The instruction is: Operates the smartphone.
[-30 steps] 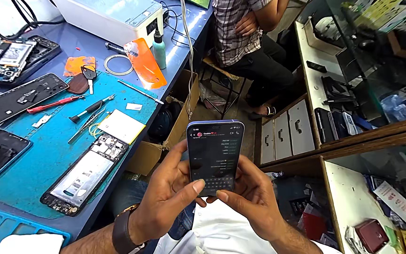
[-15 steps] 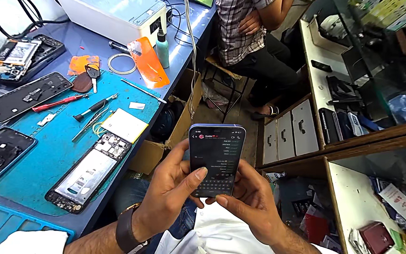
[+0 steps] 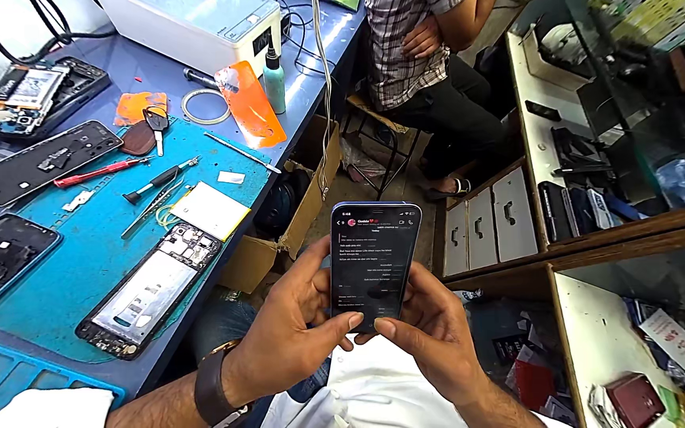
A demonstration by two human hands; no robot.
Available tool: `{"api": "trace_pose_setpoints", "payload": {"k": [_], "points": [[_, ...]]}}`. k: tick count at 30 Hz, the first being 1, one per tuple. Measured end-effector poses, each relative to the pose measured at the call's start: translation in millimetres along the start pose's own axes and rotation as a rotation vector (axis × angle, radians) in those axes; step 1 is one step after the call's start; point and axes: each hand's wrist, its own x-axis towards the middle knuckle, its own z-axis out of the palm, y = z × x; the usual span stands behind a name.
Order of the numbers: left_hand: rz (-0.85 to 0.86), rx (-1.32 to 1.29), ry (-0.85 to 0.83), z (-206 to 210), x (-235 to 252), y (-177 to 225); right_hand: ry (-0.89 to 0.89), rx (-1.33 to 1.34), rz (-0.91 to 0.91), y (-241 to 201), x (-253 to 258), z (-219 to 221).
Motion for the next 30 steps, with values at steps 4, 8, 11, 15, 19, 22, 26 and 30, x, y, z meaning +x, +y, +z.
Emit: {"api": "trace_pose_setpoints", "payload": {"k": [4,8,11,15,19,22,26,30], "points": [[-0.010,0.002,0.019,1.4,-0.8,-0.3,-0.005,-0.013,0.003,-1.3,0.2,-0.3],[0.008,0.008,0.010,0.5,-0.3,-0.9,-0.007,-0.013,0.000,-1.6,1.5,0.0],[0.013,0.014,0.000,-0.1,-0.1,-1.1,-0.002,-0.016,0.000,-2.5,2.2,-0.1],[0.019,0.017,-0.008,-0.6,-0.4,-1.9,0.001,-0.017,0.005,-3.2,2.5,0.1],[-0.004,-0.012,-0.024,-2.3,-1.6,1.5,0.000,-0.013,0.011,-3.1,2.8,-0.1],[0.004,-0.041,-0.037,-3.0,-1.3,2.8,-0.003,-0.010,0.010,-3.4,3.1,0.0],[0.009,-0.047,-0.042,-3.5,-1.1,2.1,-0.007,-0.007,0.009,-3.3,2.8,0.0],[0.005,-0.038,-0.040,-3.3,-1.2,1.5,-0.001,-0.002,0.004,-2.1,1.9,-0.1]]}}
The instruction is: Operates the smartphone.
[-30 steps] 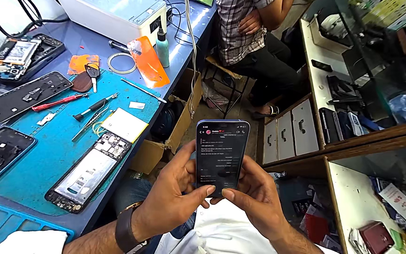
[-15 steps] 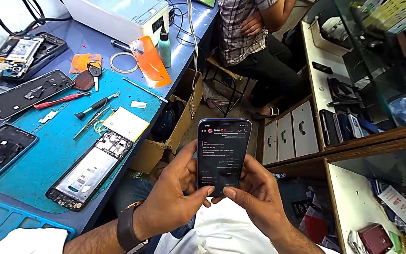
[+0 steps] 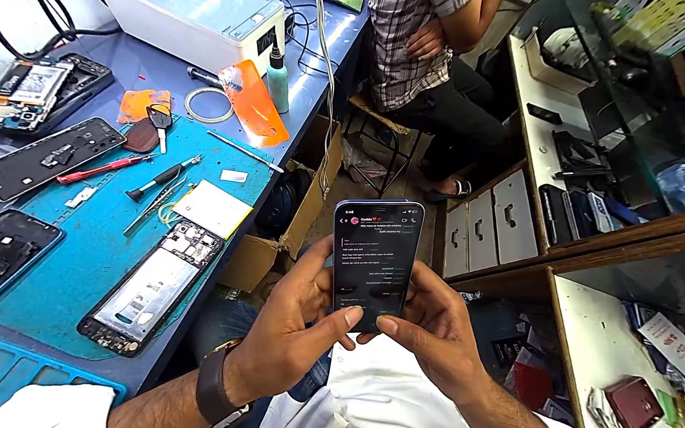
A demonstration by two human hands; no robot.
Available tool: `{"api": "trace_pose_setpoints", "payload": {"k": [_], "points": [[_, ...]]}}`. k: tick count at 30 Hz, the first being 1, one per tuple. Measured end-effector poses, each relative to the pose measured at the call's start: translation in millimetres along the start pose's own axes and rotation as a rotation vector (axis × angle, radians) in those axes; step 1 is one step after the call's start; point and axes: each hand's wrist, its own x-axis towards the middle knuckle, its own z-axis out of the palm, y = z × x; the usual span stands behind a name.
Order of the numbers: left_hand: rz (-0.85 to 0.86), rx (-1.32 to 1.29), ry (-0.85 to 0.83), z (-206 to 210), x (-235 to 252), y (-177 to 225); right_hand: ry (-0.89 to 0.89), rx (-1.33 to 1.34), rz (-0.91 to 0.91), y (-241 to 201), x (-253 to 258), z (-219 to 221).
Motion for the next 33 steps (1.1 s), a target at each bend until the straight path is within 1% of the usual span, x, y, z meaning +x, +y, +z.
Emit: {"api": "trace_pose_setpoints", "payload": {"k": [12,17,20,25,33], "points": [[0.010,0.011,-0.034,-0.6,-0.5,-1.3,0.068,0.029,0.015,-0.8,1.8,4.3],[0.012,0.025,-0.035,-0.7,-1.1,-0.7,0.051,-0.027,0.020,0.4,-1.8,2.6],[0.020,0.037,-0.042,-1.1,-1.5,-1.1,0.039,-0.011,0.009,-1.3,-0.9,3.0],[0.024,0.035,-0.046,-1.3,-1.9,-2.6,0.072,0.007,0.015,-1.7,0.4,5.2],[0.017,0.026,-0.054,-2.8,-2.1,-2.3,0.034,0.032,0.003,-1.1,-0.4,2.5]]}}
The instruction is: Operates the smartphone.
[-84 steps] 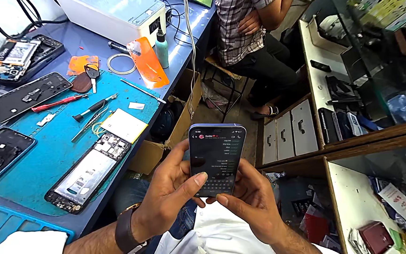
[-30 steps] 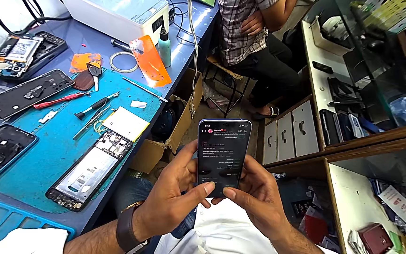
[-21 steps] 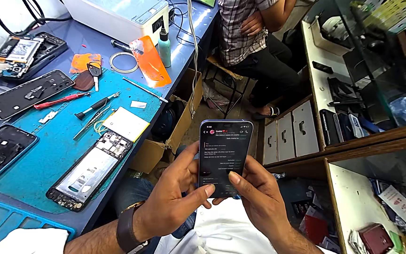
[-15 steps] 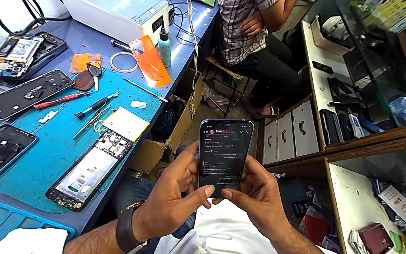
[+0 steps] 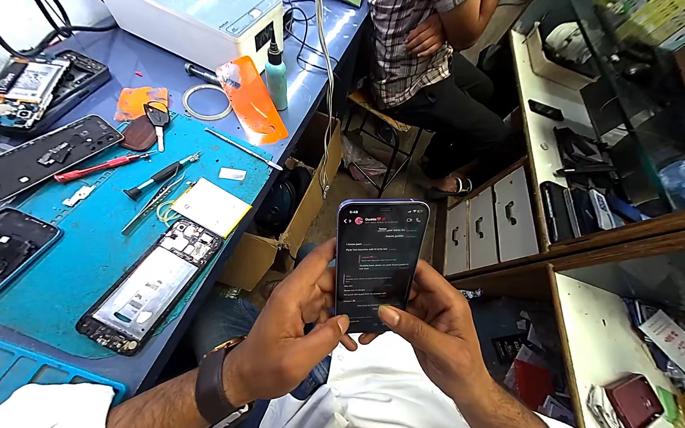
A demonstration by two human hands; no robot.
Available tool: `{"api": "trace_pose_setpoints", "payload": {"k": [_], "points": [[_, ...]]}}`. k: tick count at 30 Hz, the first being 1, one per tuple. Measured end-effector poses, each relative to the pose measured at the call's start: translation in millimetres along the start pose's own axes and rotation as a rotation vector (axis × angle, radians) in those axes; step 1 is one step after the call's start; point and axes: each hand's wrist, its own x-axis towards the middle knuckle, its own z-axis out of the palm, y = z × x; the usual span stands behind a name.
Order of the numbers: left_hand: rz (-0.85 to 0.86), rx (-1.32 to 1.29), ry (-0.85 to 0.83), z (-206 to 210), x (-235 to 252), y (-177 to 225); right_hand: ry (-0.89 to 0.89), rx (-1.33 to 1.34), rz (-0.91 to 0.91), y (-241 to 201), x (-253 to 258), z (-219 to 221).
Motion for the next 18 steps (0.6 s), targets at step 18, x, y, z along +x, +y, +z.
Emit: {"api": "trace_pose_setpoints", "payload": {"k": [18], "points": [[0.012,0.005,0.001,-0.4,0.6,0.7,0.019,-0.014,0.013,-3.2,4.1,2.0]]}}
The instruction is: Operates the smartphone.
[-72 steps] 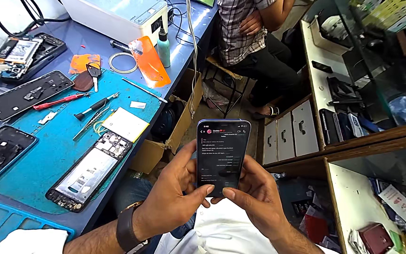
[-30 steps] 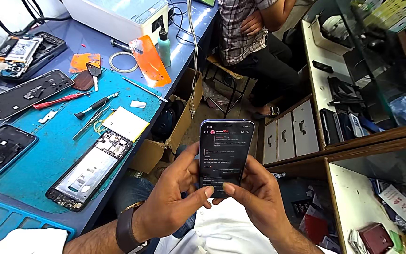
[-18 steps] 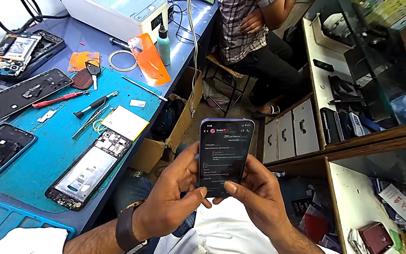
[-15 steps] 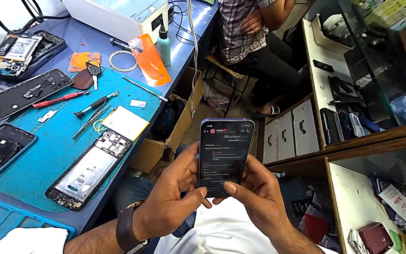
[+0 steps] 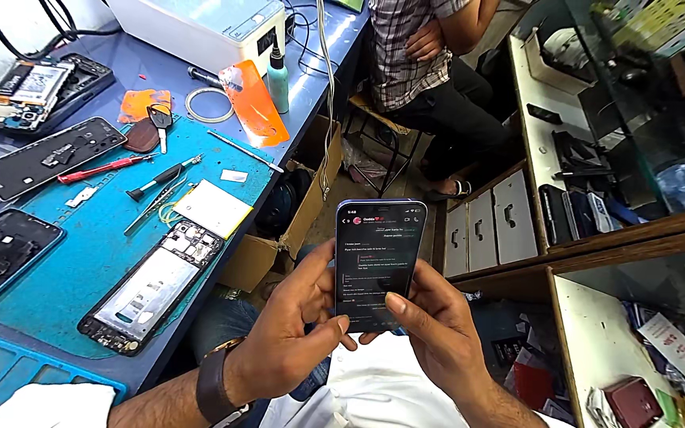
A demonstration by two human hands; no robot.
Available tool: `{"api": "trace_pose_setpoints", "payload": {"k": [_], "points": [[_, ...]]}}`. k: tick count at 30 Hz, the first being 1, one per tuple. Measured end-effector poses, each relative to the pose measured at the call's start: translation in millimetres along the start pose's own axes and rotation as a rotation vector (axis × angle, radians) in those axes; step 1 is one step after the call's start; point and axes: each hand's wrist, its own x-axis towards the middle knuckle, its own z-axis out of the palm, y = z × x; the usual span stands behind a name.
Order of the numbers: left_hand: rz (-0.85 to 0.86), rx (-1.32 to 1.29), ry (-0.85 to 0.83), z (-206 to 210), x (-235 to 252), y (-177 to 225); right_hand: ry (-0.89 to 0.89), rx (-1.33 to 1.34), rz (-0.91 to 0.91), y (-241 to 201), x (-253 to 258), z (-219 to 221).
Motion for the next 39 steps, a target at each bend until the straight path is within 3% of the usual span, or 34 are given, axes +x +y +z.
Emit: {"api": "trace_pose_setpoints", "payload": {"k": [39], "points": [[0.006,-0.003,-0.014,0.2,-1.2,-3.4,0.012,0.016,-0.009,1.2,-3.4,-0.6]]}}
